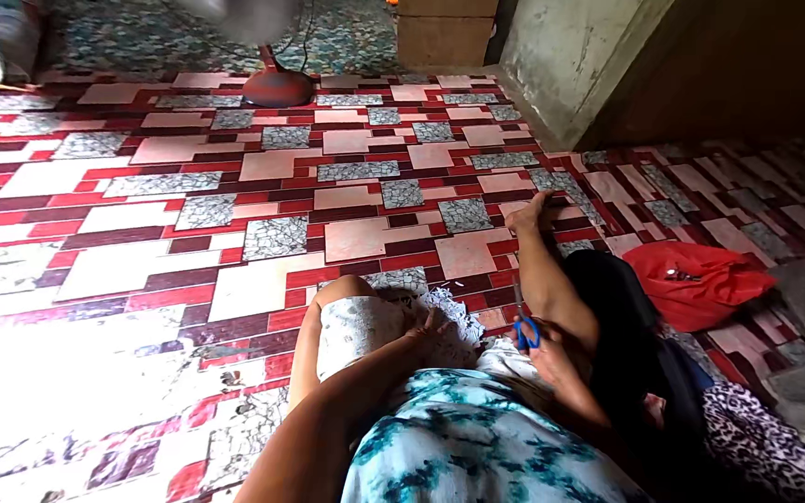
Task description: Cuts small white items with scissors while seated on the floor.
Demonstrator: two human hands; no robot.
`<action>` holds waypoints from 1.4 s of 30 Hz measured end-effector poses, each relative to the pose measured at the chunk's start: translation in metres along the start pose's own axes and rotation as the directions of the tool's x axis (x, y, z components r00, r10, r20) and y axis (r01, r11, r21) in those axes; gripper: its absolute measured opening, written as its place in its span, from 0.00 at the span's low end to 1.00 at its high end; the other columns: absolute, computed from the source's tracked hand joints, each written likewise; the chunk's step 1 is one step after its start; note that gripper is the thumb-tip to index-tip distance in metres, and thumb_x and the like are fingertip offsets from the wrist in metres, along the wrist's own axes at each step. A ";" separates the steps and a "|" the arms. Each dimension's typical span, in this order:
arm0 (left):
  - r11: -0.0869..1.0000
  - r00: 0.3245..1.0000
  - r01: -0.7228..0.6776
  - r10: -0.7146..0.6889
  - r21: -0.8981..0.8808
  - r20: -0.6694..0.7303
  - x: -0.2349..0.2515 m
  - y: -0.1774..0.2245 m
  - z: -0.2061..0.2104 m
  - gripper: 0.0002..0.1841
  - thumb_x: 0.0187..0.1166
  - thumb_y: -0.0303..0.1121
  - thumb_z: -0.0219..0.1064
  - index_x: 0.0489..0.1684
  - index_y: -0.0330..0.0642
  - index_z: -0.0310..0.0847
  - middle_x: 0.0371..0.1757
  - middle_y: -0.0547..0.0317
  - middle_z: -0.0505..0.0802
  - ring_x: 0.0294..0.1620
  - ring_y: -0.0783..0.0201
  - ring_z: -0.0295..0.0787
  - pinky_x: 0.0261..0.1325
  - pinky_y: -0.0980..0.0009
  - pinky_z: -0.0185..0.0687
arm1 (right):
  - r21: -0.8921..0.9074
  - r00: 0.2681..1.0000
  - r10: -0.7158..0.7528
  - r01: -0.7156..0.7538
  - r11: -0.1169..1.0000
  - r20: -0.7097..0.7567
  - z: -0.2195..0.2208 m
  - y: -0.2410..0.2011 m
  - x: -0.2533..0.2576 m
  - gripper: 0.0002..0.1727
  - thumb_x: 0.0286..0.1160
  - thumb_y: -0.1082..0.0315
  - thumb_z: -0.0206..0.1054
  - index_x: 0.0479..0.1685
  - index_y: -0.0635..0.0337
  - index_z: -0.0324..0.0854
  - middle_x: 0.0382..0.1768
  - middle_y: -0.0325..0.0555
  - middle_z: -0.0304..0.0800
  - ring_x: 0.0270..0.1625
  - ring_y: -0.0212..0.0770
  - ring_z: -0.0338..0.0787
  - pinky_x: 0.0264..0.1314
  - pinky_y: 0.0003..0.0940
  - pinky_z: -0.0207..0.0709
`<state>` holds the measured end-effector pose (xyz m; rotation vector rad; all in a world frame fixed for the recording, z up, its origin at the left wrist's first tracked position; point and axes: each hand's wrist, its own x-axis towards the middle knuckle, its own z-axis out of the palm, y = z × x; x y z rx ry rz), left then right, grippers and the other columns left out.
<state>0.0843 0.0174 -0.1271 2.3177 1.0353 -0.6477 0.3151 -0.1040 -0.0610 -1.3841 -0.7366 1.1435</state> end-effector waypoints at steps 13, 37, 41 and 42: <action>0.995 0.998 -0.028 0.022 -0.094 -0.067 0.030 -0.014 -0.025 0.34 0.79 0.29 0.69 0.89 0.55 0.67 0.94 0.39 0.56 0.89 0.24 0.51 0.75 0.28 0.67 | 0.244 0.985 0.110 -0.139 0.960 0.130 -0.020 0.010 0.000 0.17 0.94 0.66 0.40 0.58 0.61 0.75 0.35 0.41 0.90 0.33 0.32 0.89 0.37 0.24 0.84; -0.061 0.920 -0.341 0.184 -0.938 -0.347 -0.019 -0.020 -0.054 0.29 0.96 0.48 0.38 0.82 0.35 0.66 0.67 0.45 0.86 0.63 0.57 0.87 0.66 0.57 0.83 | -0.835 0.979 0.114 0.081 0.544 0.169 0.131 -0.048 0.026 0.28 0.79 0.58 0.69 0.72 0.68 0.77 0.61 0.61 0.88 0.65 0.52 0.88 0.74 0.52 0.77; -0.336 0.948 -0.295 0.018 -0.895 -0.319 -0.021 -0.011 -0.055 0.26 0.98 0.46 0.36 0.70 0.37 0.75 0.47 0.54 0.89 0.45 0.64 0.88 0.52 0.63 0.85 | -0.916 0.993 0.001 0.107 0.387 0.117 0.177 -0.058 0.022 0.26 0.72 0.70 0.68 0.69 0.73 0.74 0.62 0.66 0.82 0.66 0.57 0.84 0.69 0.50 0.78; -0.351 0.952 -0.285 0.005 -0.892 -0.306 -0.022 -0.015 -0.055 0.27 0.98 0.46 0.34 0.68 0.36 0.76 0.45 0.54 0.89 0.44 0.63 0.88 0.51 0.63 0.85 | -0.913 0.983 0.077 0.125 0.389 0.167 0.185 -0.062 0.013 0.27 0.79 0.71 0.64 0.77 0.73 0.73 0.74 0.68 0.76 0.77 0.57 0.79 0.80 0.45 0.71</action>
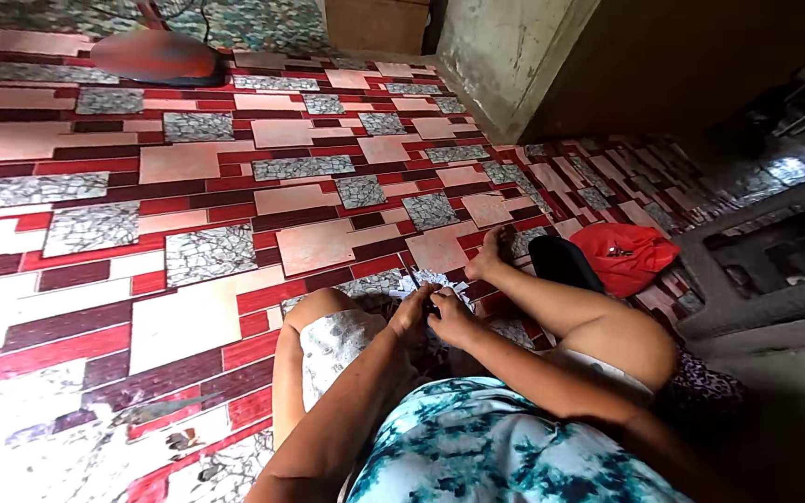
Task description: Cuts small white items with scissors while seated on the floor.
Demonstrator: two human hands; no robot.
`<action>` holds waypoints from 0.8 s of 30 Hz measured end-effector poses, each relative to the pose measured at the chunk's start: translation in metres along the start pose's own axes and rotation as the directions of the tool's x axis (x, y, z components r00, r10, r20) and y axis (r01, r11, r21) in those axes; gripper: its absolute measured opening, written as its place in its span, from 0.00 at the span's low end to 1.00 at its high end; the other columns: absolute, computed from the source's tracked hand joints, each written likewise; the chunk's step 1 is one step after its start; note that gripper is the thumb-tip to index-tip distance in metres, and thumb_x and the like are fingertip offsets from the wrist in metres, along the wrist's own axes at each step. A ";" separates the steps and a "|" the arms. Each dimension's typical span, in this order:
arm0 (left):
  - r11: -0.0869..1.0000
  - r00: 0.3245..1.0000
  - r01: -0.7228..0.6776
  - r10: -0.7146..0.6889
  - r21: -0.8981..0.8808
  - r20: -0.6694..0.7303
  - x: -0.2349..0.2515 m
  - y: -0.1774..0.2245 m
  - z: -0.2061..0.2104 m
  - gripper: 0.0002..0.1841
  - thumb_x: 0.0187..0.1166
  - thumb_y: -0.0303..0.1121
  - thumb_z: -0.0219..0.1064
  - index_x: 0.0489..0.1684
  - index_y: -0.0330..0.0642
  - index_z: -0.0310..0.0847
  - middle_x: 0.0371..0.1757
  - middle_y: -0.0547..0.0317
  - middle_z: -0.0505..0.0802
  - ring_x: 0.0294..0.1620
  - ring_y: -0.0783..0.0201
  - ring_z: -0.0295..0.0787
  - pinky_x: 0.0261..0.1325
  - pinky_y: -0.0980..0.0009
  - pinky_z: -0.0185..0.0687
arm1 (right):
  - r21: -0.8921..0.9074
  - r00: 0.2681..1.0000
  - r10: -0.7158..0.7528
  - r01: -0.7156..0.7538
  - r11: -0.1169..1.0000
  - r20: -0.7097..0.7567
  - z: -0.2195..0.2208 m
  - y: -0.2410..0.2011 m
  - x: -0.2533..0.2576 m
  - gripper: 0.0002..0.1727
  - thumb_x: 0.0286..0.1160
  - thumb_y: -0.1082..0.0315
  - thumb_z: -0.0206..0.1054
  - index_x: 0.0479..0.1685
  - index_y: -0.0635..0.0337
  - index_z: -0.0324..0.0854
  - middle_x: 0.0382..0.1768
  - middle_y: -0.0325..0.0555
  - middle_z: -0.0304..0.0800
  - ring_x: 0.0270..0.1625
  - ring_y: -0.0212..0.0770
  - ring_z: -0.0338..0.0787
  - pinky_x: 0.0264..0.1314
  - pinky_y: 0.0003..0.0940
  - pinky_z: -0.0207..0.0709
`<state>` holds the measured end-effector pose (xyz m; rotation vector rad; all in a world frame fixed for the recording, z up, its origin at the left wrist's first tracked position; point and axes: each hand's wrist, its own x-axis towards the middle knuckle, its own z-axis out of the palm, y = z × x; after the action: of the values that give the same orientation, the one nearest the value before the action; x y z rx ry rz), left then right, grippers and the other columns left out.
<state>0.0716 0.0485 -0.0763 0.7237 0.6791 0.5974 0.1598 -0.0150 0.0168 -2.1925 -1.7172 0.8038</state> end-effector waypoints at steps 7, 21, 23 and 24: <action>0.993 0.983 -0.099 0.087 -0.070 -0.162 0.005 0.020 -0.027 0.28 0.98 0.46 0.34 0.59 0.34 0.77 0.43 0.52 0.91 0.39 0.61 0.89 0.46 0.65 0.86 | -0.091 0.992 -0.122 0.123 0.988 0.013 -0.011 0.045 0.005 0.26 0.82 0.61 0.65 0.77 0.63 0.79 0.79 0.62 0.76 0.81 0.56 0.76 0.84 0.52 0.66; 0.987 0.928 -0.146 0.113 -0.067 -0.355 0.002 0.034 -0.059 0.30 0.98 0.46 0.32 0.60 0.30 0.77 0.37 0.51 0.90 0.31 0.62 0.86 0.38 0.66 0.84 | -0.422 0.995 0.036 0.005 0.906 0.088 -0.062 0.135 0.098 0.72 0.64 0.65 0.77 0.91 0.66 0.09 0.93 0.64 0.09 0.97 0.50 0.20 0.98 0.44 0.28; 0.987 0.930 -0.131 0.092 -0.088 -0.357 0.008 0.032 -0.060 0.29 0.98 0.46 0.33 0.60 0.30 0.77 0.37 0.50 0.90 0.31 0.61 0.86 0.38 0.66 0.84 | -0.357 0.996 -0.044 0.015 0.934 -0.073 -0.033 0.177 0.127 0.77 0.48 0.68 0.80 0.92 0.66 0.11 0.94 0.67 0.14 0.97 0.53 0.23 0.98 0.46 0.31; 0.986 0.928 -0.133 0.088 -0.101 -0.362 0.012 0.032 -0.062 0.29 0.98 0.46 0.34 0.60 0.30 0.77 0.38 0.50 0.90 0.32 0.61 0.86 0.39 0.65 0.84 | -0.311 0.992 -0.052 0.014 0.950 -0.113 -0.025 0.184 0.131 0.77 0.47 0.70 0.79 0.93 0.64 0.11 0.94 0.65 0.15 0.97 0.52 0.24 0.98 0.45 0.31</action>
<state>0.0258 0.1005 -0.0914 0.5433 0.9325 0.8805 0.3444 0.0612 -0.0907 -2.3441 -1.9225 0.4043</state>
